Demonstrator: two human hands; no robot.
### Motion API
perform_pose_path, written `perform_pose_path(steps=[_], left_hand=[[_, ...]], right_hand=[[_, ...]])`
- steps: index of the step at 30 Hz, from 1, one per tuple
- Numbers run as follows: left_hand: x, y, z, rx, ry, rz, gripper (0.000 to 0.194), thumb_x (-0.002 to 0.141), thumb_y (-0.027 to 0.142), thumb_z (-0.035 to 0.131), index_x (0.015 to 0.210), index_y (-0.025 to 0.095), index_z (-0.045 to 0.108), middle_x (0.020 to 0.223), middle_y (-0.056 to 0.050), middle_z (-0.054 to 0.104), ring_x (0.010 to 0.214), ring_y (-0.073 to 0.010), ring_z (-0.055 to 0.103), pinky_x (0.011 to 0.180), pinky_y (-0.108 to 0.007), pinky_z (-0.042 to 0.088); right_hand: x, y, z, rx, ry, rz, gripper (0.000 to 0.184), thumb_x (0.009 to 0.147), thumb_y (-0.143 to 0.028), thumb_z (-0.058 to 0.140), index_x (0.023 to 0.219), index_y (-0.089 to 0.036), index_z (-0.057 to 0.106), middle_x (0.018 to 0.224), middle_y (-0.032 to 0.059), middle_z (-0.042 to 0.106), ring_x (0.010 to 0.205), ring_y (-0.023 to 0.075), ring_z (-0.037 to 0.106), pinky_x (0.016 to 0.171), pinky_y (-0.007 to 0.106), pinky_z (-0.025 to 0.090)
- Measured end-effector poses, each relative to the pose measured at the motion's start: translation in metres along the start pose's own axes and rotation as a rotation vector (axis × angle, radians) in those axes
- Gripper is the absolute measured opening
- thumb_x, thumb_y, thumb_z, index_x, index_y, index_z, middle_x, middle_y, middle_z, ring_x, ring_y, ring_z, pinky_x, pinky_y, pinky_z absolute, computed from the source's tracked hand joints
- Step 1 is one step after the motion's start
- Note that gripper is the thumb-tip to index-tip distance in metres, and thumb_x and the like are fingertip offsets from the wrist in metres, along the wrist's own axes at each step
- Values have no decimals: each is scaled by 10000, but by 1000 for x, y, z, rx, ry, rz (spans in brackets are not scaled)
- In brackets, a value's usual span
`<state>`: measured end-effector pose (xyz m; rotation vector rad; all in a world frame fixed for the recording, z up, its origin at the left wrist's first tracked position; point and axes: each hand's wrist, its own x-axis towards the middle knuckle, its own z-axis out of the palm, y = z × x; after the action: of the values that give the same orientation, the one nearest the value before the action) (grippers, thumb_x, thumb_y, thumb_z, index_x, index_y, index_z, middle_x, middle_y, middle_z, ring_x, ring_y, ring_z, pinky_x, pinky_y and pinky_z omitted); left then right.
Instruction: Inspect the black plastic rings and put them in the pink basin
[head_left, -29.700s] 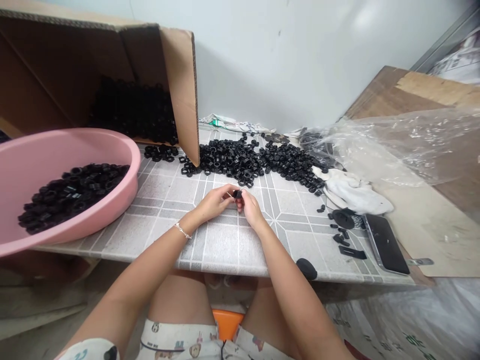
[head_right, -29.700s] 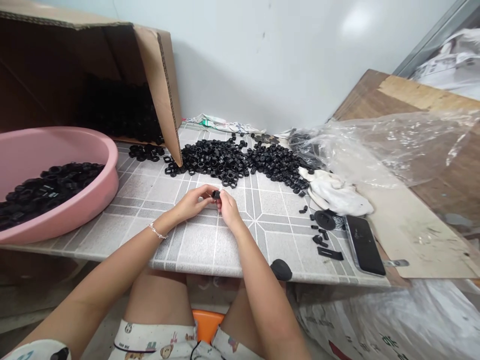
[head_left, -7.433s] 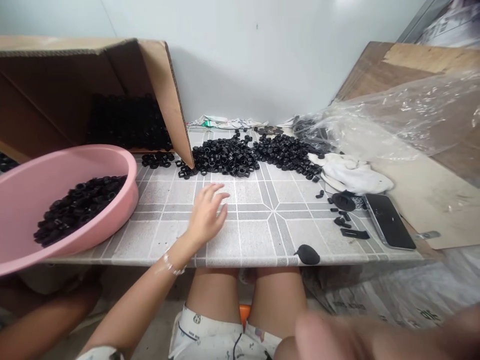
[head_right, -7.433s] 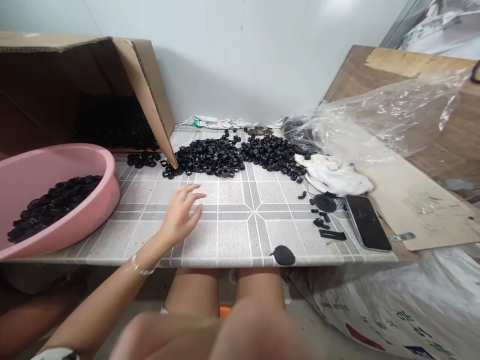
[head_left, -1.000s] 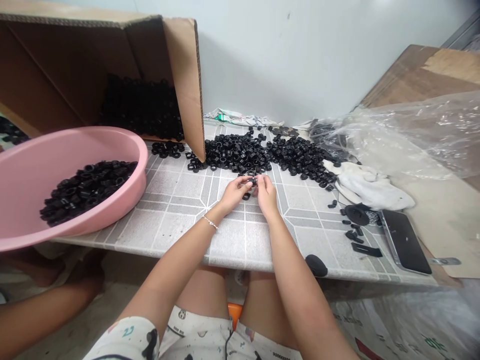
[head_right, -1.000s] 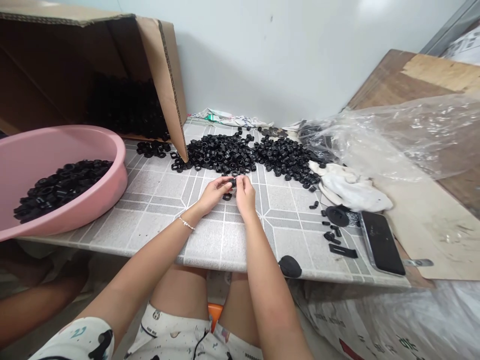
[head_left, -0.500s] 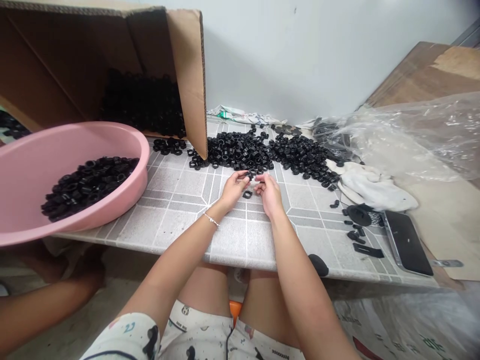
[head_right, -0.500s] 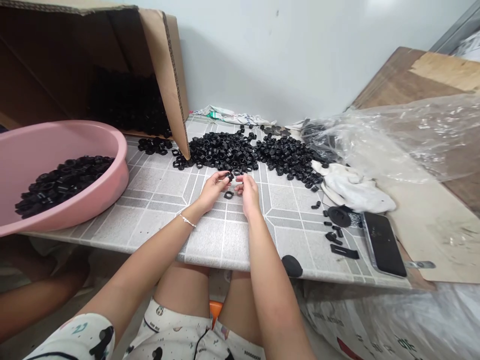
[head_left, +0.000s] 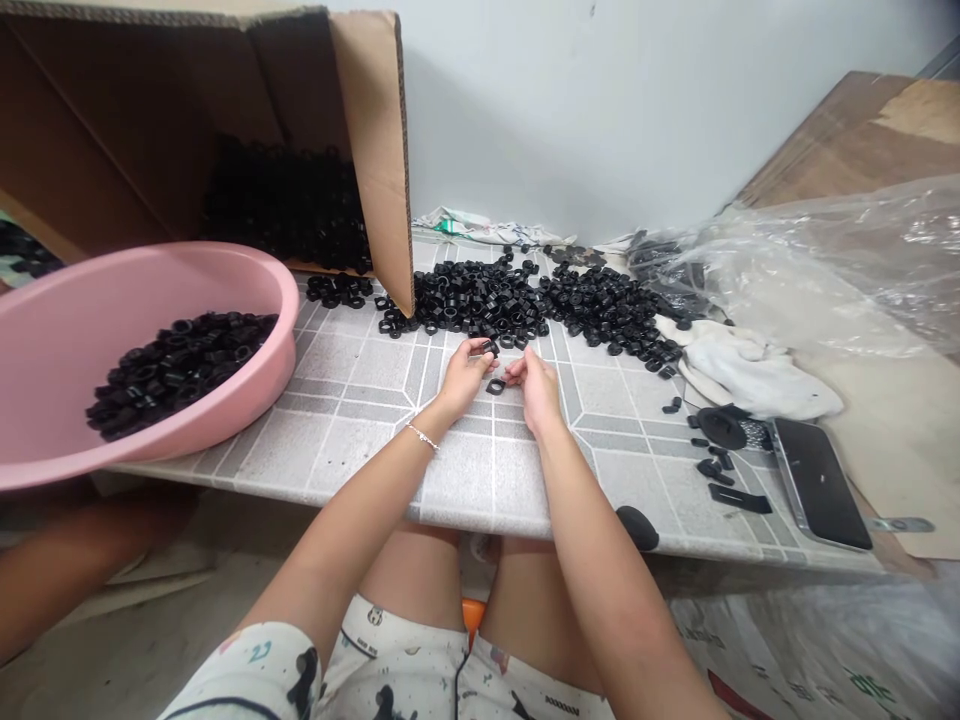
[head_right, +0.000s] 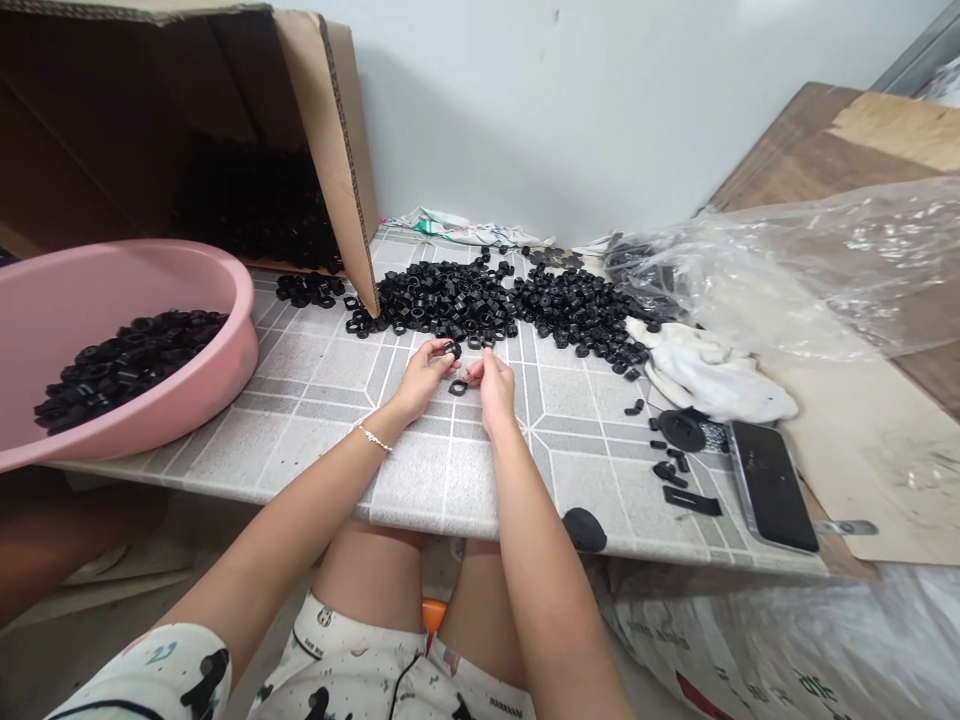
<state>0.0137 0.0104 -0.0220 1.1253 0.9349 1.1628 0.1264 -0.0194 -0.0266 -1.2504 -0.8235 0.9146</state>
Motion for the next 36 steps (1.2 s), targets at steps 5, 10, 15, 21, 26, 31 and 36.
perform_pose_path(steps=[5,10,15,21,26,31,36], left_hand=[[0,4,-1,-31,-147,-37,245,815,299,635,986,123,632,945,-76,671,817,-152,623,847,-329,493],[-2,6,-2,24,-226,-1,362,809,468,614,850,111,658,764,-50,645,737,-142,581,769,-297,473],[-3,6,-4,82,-294,0,436,792,543,598,798,112,658,723,-40,615,687,-127,536,699,-273,444],[-7,5,-1,87,-354,126,334,799,430,628,955,138,665,908,-72,656,832,-161,580,833,-315,459],[-10,5,3,259,-266,380,269,811,309,619,1035,163,651,1043,-93,618,949,-194,577,908,-343,449],[-9,5,2,151,-284,313,245,847,295,567,1040,157,625,1094,-107,627,983,-194,589,938,-354,447],[-9,5,3,109,-261,242,251,833,309,594,1025,150,629,1074,-106,650,991,-203,597,940,-365,451]], right_hand=[[-2,0,-2,-191,-140,-148,425,826,-602,469,998,-223,557,833,5,611,622,129,552,615,277,447],[-7,-3,-7,-377,-183,-271,353,866,-564,447,965,-231,503,894,25,601,766,170,565,747,330,449],[-6,-2,-9,-557,-90,-443,327,911,-515,373,767,-236,462,783,27,543,817,207,502,802,360,395],[-6,2,-5,-544,-24,-406,370,920,-492,321,723,-232,495,705,25,537,754,206,495,743,335,383],[-9,-2,-2,-384,1,-305,450,893,-568,324,724,-213,544,710,22,587,719,185,513,698,302,382],[-9,-3,-1,-253,-55,-263,499,890,-625,305,767,-206,546,705,7,559,686,164,503,671,290,393],[-11,-6,-3,-413,-100,-334,417,903,-594,343,776,-230,501,690,-8,532,680,168,491,666,294,381]])
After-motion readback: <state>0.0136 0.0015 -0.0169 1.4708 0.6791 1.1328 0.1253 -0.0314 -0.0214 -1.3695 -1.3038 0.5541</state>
